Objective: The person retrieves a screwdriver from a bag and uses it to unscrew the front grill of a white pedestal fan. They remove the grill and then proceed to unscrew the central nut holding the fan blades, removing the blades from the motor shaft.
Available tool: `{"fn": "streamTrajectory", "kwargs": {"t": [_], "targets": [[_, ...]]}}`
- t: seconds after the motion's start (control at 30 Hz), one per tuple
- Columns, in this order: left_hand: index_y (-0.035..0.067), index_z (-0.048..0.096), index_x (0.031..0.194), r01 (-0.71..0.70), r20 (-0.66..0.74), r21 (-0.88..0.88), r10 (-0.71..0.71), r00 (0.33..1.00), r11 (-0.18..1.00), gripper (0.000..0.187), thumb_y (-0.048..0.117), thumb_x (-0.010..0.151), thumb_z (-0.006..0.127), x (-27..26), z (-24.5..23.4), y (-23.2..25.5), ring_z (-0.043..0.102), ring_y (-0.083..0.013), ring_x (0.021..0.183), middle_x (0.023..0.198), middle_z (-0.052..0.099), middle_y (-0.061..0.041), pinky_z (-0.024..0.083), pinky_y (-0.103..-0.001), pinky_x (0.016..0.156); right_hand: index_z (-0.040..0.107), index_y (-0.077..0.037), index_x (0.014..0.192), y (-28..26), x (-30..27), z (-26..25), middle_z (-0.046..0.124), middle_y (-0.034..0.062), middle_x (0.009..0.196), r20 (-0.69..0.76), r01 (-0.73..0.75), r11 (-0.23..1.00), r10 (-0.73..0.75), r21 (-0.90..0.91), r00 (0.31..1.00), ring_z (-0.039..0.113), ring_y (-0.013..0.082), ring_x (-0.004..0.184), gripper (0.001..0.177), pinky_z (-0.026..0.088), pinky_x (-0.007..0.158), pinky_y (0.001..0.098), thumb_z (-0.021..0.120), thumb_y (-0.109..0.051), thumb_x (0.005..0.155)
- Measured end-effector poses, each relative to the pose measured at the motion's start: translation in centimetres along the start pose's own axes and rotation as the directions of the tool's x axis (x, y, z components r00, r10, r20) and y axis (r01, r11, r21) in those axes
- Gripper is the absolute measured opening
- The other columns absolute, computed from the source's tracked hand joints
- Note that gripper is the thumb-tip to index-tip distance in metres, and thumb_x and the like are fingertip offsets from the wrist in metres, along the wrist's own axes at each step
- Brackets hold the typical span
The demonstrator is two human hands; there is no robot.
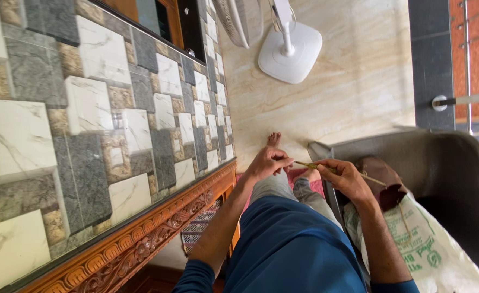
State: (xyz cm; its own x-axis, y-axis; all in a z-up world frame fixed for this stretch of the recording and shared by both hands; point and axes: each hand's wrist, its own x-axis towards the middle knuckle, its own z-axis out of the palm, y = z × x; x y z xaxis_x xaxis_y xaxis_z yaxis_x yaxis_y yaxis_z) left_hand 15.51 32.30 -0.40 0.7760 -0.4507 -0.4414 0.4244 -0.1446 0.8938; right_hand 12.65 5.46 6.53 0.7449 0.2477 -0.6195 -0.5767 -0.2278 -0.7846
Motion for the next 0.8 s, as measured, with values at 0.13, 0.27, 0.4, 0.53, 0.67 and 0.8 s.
{"fn": "streamTrajectory", "kwargs": {"t": [0.13,0.27,0.4,0.53,0.67,0.8], "targets": [[0.002,0.076,0.085,-0.050,0.004,0.004,0.050,0.999,0.999,0.031,0.029,0.099,0.069,0.0,-3.4,1.6,0.054,-0.0054,0.050,0.065,0.069,-0.002,0.042,-0.023,0.046,0.077,-0.003,0.121,-3.0,2.1,1.8,0.051,-0.0045,0.064,0.010,0.046,0.998,-0.046,0.038,0.999,0.039,0.0055,0.056,0.036,0.031,0.048,0.0226,0.066,-0.027,0.097],[0.004,0.077,0.090,-0.102,0.001,0.042,0.103,0.995,0.994,0.029,0.030,0.099,0.069,1.8,-7.4,4.1,0.057,-0.0050,0.056,0.070,0.070,-0.002,0.044,-0.024,0.050,0.075,-0.003,0.120,-5.4,6.1,2.4,0.058,-0.0058,0.069,0.101,0.122,0.986,-0.110,-0.115,0.989,0.047,0.0036,0.062,0.034,0.041,0.054,0.0211,0.064,-0.026,0.097],[0.005,0.079,0.094,-0.216,-0.007,0.187,0.222,0.975,0.958,0.031,0.032,0.101,0.067,4.6,-12.8,7.9,0.063,-0.0066,0.060,0.072,0.074,-0.003,0.050,-0.025,0.054,0.074,-0.002,0.107,-8.6,10.3,3.9,0.052,-0.0042,0.069,0.031,0.070,0.970,-0.065,-0.234,0.997,0.044,0.0060,0.063,0.030,0.039,0.056,0.0240,0.058,-0.026,0.100],[0.004,0.078,0.101,-0.333,-0.098,0.200,0.357,0.929,0.921,0.029,0.031,0.103,0.066,7.8,-19.6,11.1,0.066,-0.0064,0.069,0.079,0.075,-0.003,0.053,-0.024,0.063,0.061,-0.001,0.098,-13.4,15.3,5.2,0.043,0.0004,0.064,-0.054,0.151,0.986,-0.147,0.074,0.988,0.039,0.0119,0.056,0.035,0.037,0.052,0.0286,0.047,-0.032,0.108],[0.005,0.077,0.101,-0.267,-0.239,0.228,0.320,0.917,0.936,0.028,0.031,0.102,0.065,10.4,-26.6,13.8,0.062,-0.0079,0.064,0.080,0.075,-0.003,0.052,-0.024,0.054,0.056,-0.001,0.093,-19.2,19.0,7.9,0.044,0.0029,0.064,-0.253,0.248,0.955,-0.203,0.161,0.946,0.044,0.0150,0.057,0.044,0.041,0.052,0.0306,0.040,-0.038,0.112],[0.007,0.074,0.109,-0.308,-0.380,0.186,0.357,0.853,0.933,0.027,0.030,0.104,0.063,11.9,-31.5,14.6,0.063,-0.0080,0.071,0.093,0.076,-0.002,0.056,-0.024,0.055,0.058,-0.002,0.092,-24.5,21.4,11.2,0.059,0.0016,0.072,-0.403,0.340,0.938,-0.335,-0.062,0.851,0.060,0.0137,0.067,0.045,0.052,0.057,0.0315,0.045,-0.043,0.106]]}}
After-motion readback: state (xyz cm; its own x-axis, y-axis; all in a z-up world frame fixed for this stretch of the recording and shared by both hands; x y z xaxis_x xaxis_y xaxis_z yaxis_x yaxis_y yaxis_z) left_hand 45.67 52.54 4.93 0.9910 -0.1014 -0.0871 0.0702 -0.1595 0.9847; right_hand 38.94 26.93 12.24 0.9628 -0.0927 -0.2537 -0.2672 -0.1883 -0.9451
